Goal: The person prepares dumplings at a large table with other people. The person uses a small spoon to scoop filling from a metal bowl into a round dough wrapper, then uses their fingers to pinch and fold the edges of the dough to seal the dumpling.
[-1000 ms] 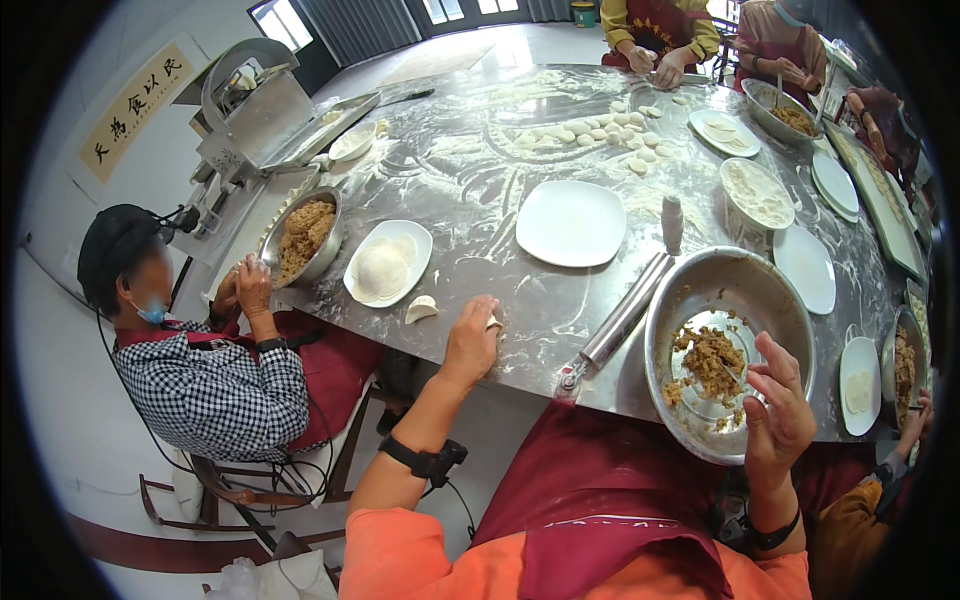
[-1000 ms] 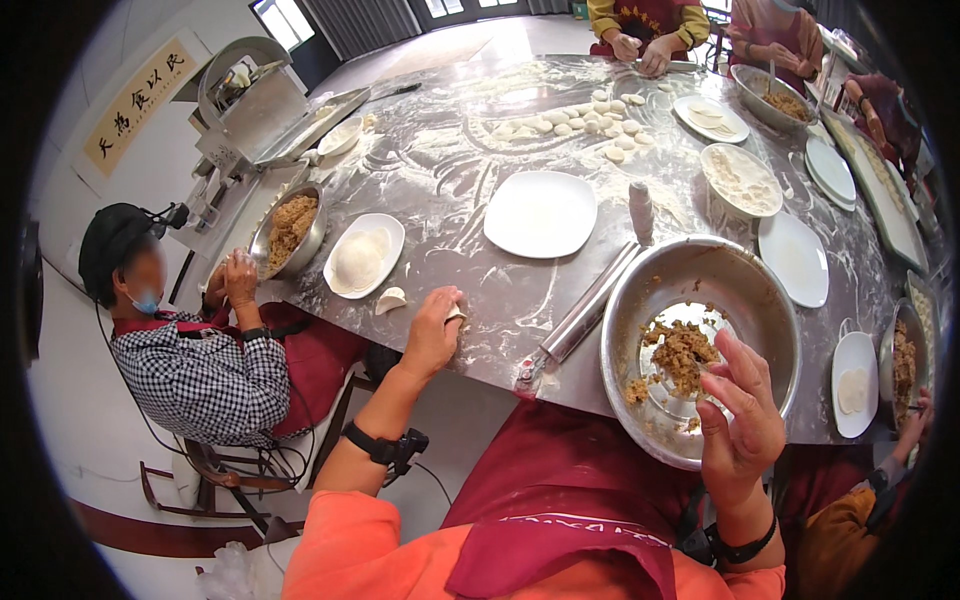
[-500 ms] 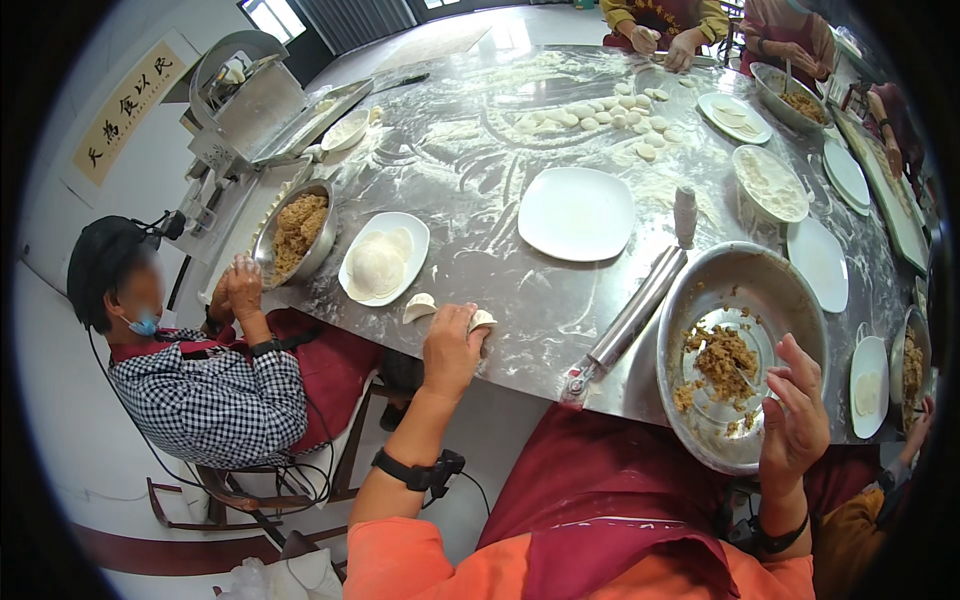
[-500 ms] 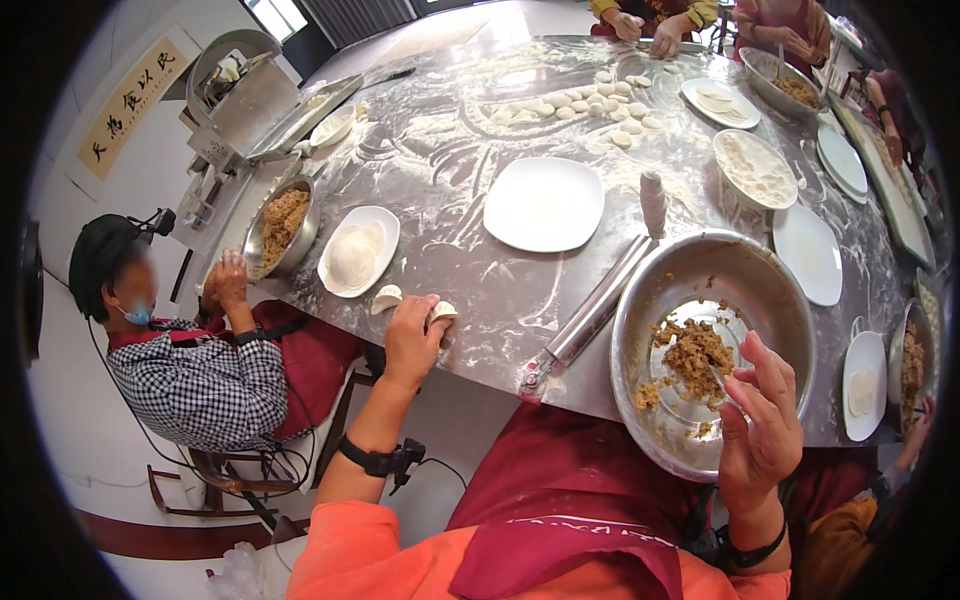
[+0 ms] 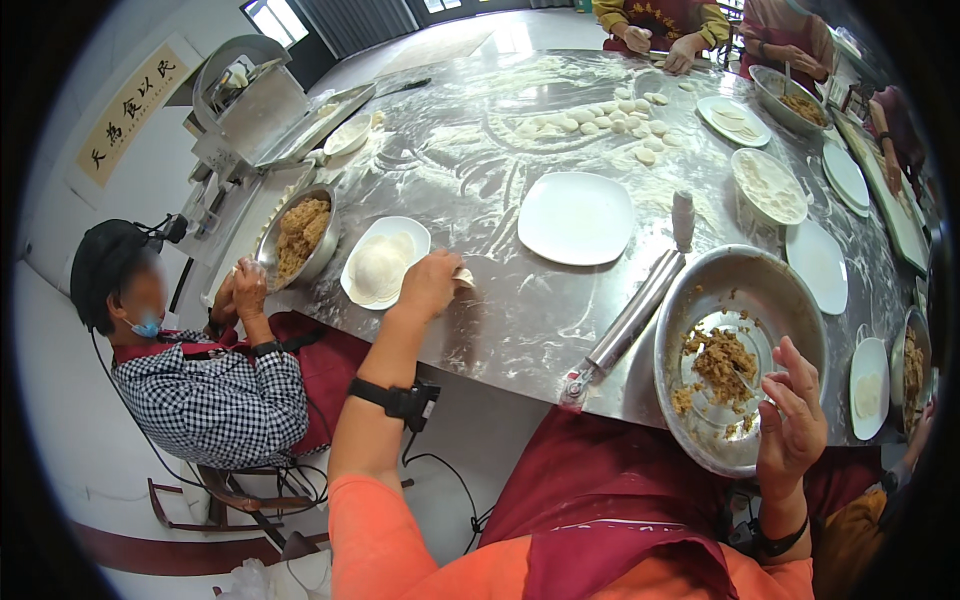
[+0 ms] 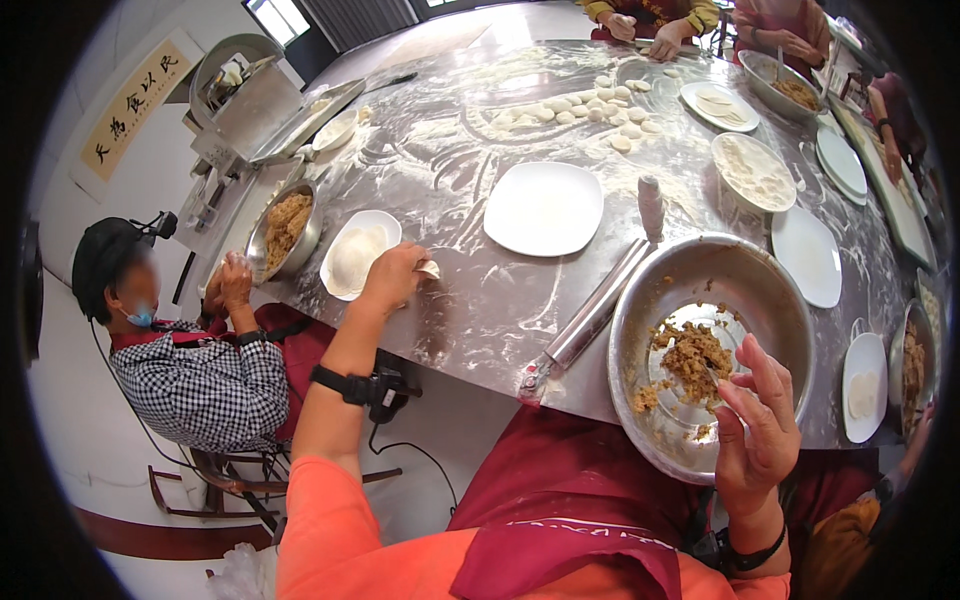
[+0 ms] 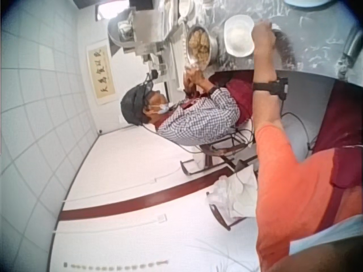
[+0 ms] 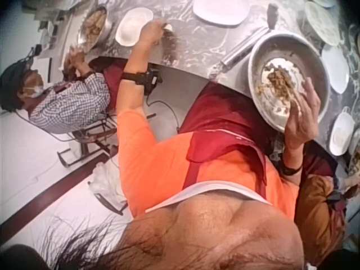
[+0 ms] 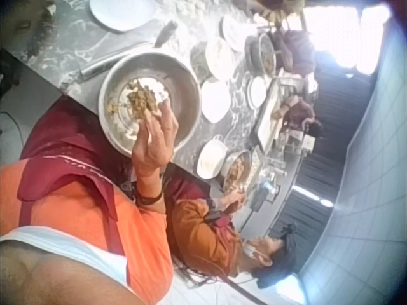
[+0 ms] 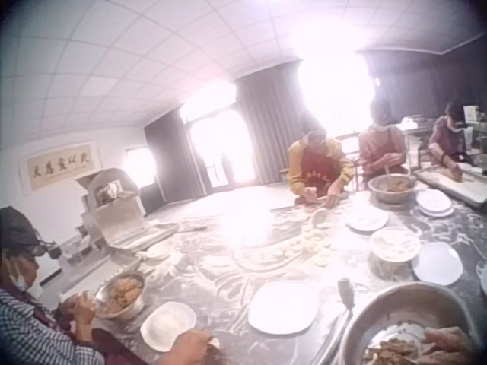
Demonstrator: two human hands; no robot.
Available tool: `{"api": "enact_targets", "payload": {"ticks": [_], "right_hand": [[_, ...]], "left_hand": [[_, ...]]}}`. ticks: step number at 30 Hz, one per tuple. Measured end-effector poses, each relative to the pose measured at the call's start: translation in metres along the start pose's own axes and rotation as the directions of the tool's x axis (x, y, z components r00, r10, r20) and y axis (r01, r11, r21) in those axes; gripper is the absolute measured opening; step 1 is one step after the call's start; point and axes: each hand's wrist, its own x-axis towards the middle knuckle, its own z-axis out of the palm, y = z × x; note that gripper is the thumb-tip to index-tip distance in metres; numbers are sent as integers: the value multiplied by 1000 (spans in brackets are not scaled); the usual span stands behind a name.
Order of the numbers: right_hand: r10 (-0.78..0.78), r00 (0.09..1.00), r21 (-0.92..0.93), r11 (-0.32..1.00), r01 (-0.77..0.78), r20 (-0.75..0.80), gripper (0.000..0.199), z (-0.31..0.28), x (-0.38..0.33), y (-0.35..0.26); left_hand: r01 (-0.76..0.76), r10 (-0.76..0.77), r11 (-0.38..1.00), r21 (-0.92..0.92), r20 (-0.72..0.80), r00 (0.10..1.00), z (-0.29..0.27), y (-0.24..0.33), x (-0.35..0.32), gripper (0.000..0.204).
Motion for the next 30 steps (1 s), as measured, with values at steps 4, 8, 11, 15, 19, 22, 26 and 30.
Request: {"api": "enact_targets", "payload": {"ticks": [4, 8, 11, 15, 19, 22, 26, 30], "right_hand": [[27, 999, 0, 1000, -27, -39, 20, -24, -11, 1], [9, 1000, -50, 999, -10, -23, 27, -59, -27, 24], [18, 999, -47, 999, -19, -36, 31, -84, -42, 52], [84, 988, -75, 993, -94, -131, 32, -118, -81, 67], [82, 978, -185, 976, -118, -194, 32, -136, -113, 45], [139, 965, -172, 969, -180, -224, 30, -139, -114, 27], [166, 948, -178, 960, -218, -271, 29, -137, -109, 15], [174, 948, -167, 960, -224, -267, 29, -121, -99, 16]], "left_hand": [[-101, 99, 994, 39, 62, 993, -7, 3, 16, 29], [-200, 201, 969, 145, 9, 980, 15, 35, 6, 29], [-168, 173, 983, 72, -76, 982, 32, 78, -19, 33], [-238, 232, 954, -182, -52, 971, -3, 161, -54, 37], [-256, 230, 914, -316, -117, 966, -40, 161, -101, 35], [-16, -67, 893, -449, -169, 983, -37, 102, -133, 21], [237, -397, 872, -429, -334, 855, -26, -10, -123, 29], [184, -208, 978, -97, -457, 865, -40, -133, -100, 50]]}}
